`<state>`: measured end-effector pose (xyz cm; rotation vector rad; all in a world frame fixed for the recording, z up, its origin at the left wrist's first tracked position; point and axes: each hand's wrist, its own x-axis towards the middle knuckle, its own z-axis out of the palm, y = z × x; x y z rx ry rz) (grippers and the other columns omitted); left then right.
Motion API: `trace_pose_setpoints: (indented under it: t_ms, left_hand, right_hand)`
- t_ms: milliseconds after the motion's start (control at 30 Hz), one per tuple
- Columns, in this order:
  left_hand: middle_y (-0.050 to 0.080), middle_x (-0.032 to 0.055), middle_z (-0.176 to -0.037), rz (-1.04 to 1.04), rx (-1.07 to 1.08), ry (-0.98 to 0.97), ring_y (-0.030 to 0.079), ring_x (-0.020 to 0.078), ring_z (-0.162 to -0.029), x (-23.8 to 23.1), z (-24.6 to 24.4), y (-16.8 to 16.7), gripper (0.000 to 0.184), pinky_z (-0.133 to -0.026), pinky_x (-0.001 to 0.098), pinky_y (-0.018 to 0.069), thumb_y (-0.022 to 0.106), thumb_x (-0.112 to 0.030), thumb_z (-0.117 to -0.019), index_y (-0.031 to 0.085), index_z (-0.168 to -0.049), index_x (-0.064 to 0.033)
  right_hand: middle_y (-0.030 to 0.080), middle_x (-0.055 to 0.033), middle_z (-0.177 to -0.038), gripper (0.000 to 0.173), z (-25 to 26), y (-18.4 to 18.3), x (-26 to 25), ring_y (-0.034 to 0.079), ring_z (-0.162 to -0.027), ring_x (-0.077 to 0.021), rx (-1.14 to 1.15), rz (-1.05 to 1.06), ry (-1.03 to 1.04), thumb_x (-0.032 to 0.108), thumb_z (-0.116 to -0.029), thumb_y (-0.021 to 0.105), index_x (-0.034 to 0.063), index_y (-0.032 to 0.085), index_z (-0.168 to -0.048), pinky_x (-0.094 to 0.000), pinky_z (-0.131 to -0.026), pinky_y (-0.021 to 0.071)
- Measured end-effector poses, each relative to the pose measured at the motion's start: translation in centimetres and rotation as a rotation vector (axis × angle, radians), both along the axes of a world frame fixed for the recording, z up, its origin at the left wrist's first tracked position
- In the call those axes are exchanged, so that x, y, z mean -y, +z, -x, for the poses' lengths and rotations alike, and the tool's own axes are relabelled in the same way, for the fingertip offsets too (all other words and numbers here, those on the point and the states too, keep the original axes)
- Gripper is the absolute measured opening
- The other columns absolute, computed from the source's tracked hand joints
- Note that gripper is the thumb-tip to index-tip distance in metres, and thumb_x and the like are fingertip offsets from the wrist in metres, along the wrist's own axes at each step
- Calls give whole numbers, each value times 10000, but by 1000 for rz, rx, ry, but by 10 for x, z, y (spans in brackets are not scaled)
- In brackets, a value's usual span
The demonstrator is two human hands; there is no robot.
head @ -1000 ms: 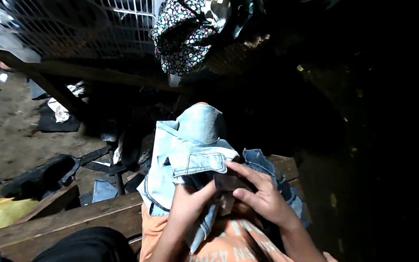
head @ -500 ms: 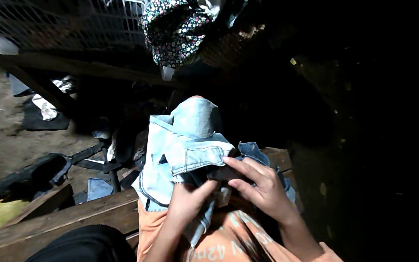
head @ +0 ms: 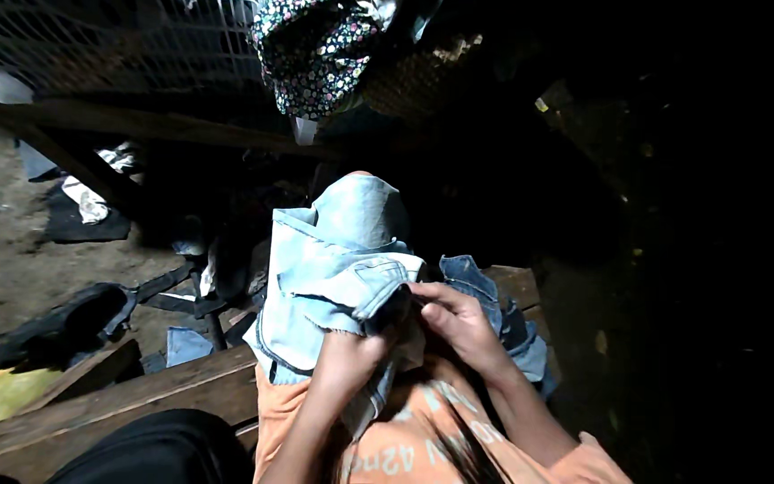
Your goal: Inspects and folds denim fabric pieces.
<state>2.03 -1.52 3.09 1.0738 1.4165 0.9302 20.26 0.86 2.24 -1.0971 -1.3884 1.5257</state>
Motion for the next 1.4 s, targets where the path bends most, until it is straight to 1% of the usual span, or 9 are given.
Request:
trace_pose_setpoints:
  t_ms: [100, 267, 367, 467, 800, 900, 1067, 1200, 1400]
  left_hand:
    - [717, -63, -950, 35, 149, 41, 653, -76, -923, 0, -1, -9, 284, -873, 144, 543, 775, -49, -789, 679, -1052, -2]
    - [734, -56, -937, 132, 203, 155, 676, -41, -911, 1, -8, -7, 316, -876, 179, 561, 815, -61, -772, 688, -1055, -6]
    - [715, -74, -931, 70, 195, 195, 651, -91, -907, 5, -8, -2, 361, -865, 125, 535, 787, 4, -745, 634, -1069, 45]
    - [730, -52, -926, 25, 194, 174, 657, -89, -909, 9, -7, -4, 342, -873, 123, 533, 793, -23, -726, 663, -1031, 59]
    - [731, 37, -990, -26, 29, 110, 655, -58, -949, 11, -8, 4, 377, -897, 138, 520, 808, -48, -772, 661, -1086, 98]
    - [732, 34, -1002, 19, -16, 72, 657, -42, -964, 9, -8, 4, 356, -913, 163, 523, 812, -80, -783, 683, -1083, 63]
    - [734, -57, -956, 45, 131, 90, 669, -59, -928, 9, -7, -3, 316, -887, 165, 554, 816, -66, -775, 694, -1059, -1]
    - [725, -53, -941, 71, 119, 123, 653, -81, -919, 8, -7, -3, 342, -876, 139, 540, 802, -19, -748, 660, -1052, 52]
    - [739, -66, -965, -22, 110, 54, 659, -90, -948, 12, -3, 0, 330, -899, 129, 538, 806, -59, -755, 678, -1044, 35]
  right_hand:
    - [554, 211, -671, 180, -2, -1, 1, 426, -531, 117, -225, 399, 4, 330, -1009, 613, 239, 717, -1124, -80, -478, 335]
    - [675, 33, -1265, 491, -8, 0, 7, 617, -984, 79, 33, 57, 130, 338, -1031, 572, 1, 575, -1389, -130, -850, 521]
    - [706, -64, -966, 642, -8, 3, 14, 598, -740, -9, 471, -216, 77, 496, -1011, 546, 17, 548, -1437, -197, -680, 530]
    - [738, -102, -1058, 621, -8, 8, 19, 649, -747, -81, 673, -367, 50, 517, -1021, 512, 57, 567, -1435, -244, -681, 552]
    - [639, -57, -805, 459, 5, -4, 14, 592, -676, -97, 679, -535, -68, 481, -1016, 527, 154, 733, -1262, -224, -598, 487]
    - [734, -38, -1138, 387, 3, -5, 11, 656, -1016, 26, 252, -223, -8, 298, -1028, 578, 0, 700, -1243, -153, -907, 525]
    - [626, 199, -872, 275, -10, 2, -10, 447, -607, 132, -206, 365, 247, 341, -1013, 603, 203, 595, -1250, -66, -531, 355]
    - [687, -30, -1256, 570, -15, 2, -7, 645, -1016, -15, 337, -74, 234, 457, -994, 601, 54, 597, -1397, -239, -898, 547]
    - [725, -101, -966, 559, -14, 6, 6, 680, -806, -161, 673, -440, 91, 531, -995, 554, 127, 645, -1370, -319, -699, 560]
